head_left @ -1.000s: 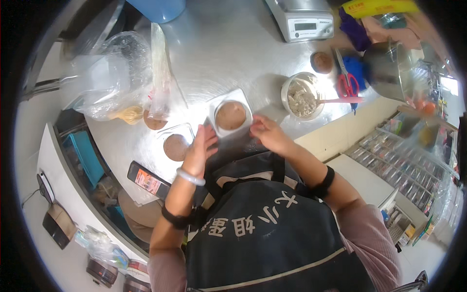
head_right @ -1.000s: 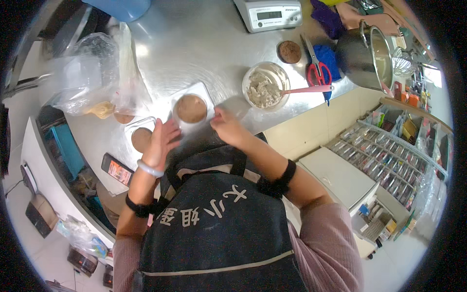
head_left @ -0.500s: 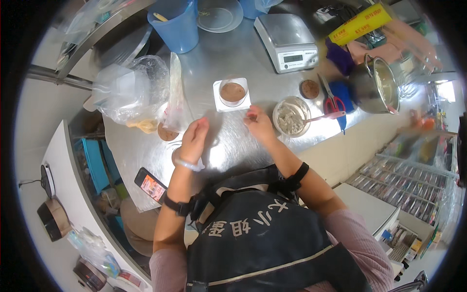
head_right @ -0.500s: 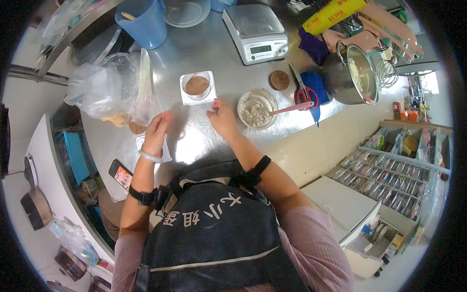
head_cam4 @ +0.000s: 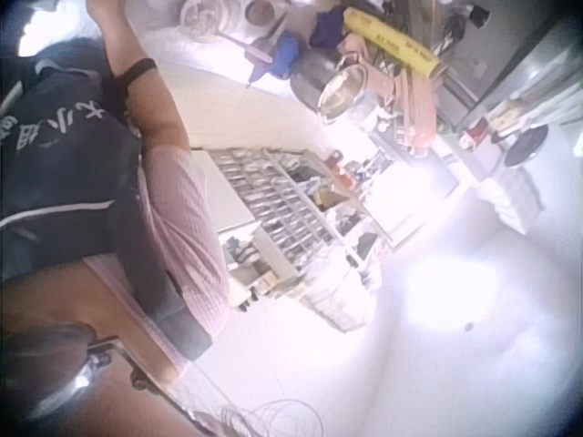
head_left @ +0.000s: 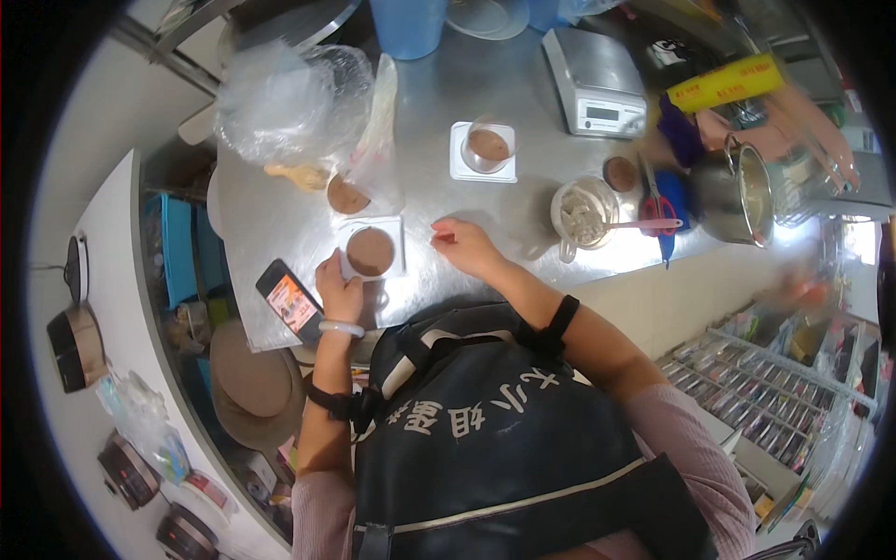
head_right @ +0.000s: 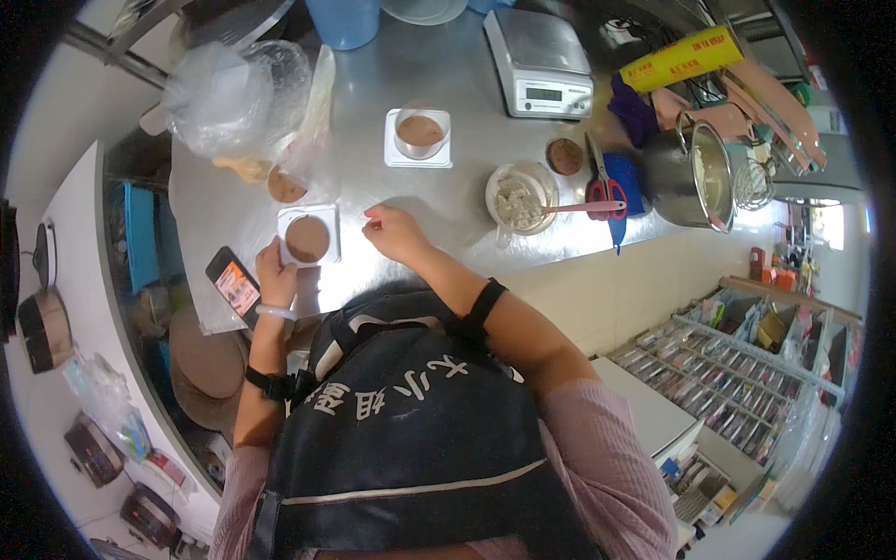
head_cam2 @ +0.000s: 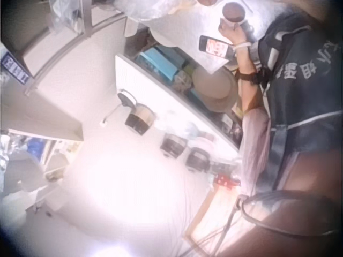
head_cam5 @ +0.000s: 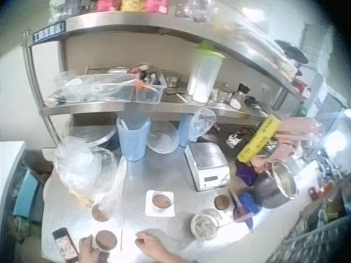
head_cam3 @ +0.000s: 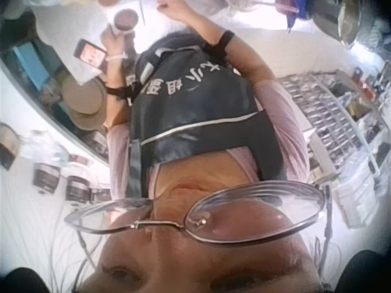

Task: The person mixes cream in a small bowl with a spatula, sifts cocoa powder over it using a strainer, and then adds scoops of yellow batter into individual plastic cups. They use a scale to weigh the portions, cut a plastic bag with scissors, and place one finished dessert cup into a refrigerator.

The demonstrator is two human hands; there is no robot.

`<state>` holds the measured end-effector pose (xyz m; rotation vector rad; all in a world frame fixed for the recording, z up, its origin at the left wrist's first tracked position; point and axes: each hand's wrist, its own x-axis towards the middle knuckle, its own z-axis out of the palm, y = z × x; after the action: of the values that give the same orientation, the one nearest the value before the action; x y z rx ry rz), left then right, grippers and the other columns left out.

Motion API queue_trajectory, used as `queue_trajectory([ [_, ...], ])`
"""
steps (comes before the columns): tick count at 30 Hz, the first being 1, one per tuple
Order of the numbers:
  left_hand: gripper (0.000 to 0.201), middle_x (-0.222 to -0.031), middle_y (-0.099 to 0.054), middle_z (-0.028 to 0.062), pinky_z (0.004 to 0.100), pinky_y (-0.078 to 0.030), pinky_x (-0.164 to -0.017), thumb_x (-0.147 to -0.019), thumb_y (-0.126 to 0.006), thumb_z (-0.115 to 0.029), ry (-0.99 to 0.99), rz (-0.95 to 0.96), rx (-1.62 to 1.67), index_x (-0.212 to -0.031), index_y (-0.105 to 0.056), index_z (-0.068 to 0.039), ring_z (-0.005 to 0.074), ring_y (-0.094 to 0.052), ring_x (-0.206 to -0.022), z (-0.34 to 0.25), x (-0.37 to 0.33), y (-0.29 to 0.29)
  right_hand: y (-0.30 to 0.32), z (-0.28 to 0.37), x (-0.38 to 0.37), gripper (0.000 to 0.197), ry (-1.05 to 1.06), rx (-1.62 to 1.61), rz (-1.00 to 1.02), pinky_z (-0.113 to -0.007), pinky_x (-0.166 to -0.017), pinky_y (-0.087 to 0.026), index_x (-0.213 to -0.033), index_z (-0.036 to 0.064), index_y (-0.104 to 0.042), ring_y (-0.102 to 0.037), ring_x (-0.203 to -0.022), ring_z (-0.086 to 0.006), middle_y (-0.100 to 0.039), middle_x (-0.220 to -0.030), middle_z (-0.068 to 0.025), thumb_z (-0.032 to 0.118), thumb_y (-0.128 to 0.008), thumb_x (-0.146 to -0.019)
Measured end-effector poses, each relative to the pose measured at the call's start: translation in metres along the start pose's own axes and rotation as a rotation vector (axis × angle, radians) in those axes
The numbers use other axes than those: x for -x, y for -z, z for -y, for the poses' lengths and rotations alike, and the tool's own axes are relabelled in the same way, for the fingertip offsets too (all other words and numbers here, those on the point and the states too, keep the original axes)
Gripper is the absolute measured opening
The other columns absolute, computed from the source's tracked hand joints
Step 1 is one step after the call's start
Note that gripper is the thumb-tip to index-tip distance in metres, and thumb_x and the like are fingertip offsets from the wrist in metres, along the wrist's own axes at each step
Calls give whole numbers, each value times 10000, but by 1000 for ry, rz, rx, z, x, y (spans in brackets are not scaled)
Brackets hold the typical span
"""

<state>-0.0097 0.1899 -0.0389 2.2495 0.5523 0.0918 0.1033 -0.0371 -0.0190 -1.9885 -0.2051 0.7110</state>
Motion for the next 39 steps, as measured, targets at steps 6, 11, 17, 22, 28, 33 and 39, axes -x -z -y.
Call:
queue_trajectory([
  [6,544,-1021,-420,163,312,-434,-782,-684,-565,-38,147,318,476,-1203,-433,54,250,-479,-879,21,12,-38,-9,11,3,301,-83,49,97,-294,-726,-484,-1060,2,-561,-611,-807,-209,-620,-952,-135,107,-602,-781],
  [11,576,-996,-440,161,285,-453,-740,-704,-627,-94,-109,432,259,-1211,-409,69,220,-494,-843,-27,10,-33,10,-3,26,315,9,147,-64,-314,-725,-483,-1044,8,-566,-612,-812,-232,-614,-945,-152,121,-618,-754],
  [17,466,-949,-473,155,306,-451,-729,-717,-599,-55,-93,232,325,-1162,-481,20,243,-504,-769,-44,17,-31,39,0,73,341,-8,325,-110,-343,-744,-481,-1041,3,-559,-615,-847,-261,-608,-952,-169,168,-624,-749],
  [22,199,-780,-527,115,316,-439,-620,-735,-628,-56,-296,74,201,-933,-645,-49,236,-528,-668,-67,-13,-36,67,-31,121,307,-48,168,-129,-328,-716,-487,-1033,1,-579,-626,-802,-251,-631,-890,-166,165,-605,-775],
  [28,246,-674,-578,59,258,-447,-541,-655,-771,-200,-9,36,397,-685,-618,-10,143,-545,-581,-35,-40,-75,110,-72,200,276,10,143,-207,-306,-695,-492,-1025,-4,-588,-629,-799,-238,-633,-879,-175,153,-596,-797],
  [33,216,-658,-596,44,239,-448,-551,-673,-759,-177,27,-3,360,-734,-628,-17,121,-537,-570,-42,-41,-72,139,-118,290,269,-235,113,-302,-301,-682,-499,-1006,-3,-599,-636,-769,-248,-634,-878,-172,172,-602,-801],
  [39,184,-731,-631,103,279,-473,-603,-718,-697,-165,19,-56,298,-806,-663,-8,171,-593,-641,-48,-44,-73,139,-190,366,303,-473,174,-340,-319,-687,-496,-1023,-24,-596,-635,-783,-238,-643,-889,-179,182,-582,-801],
])
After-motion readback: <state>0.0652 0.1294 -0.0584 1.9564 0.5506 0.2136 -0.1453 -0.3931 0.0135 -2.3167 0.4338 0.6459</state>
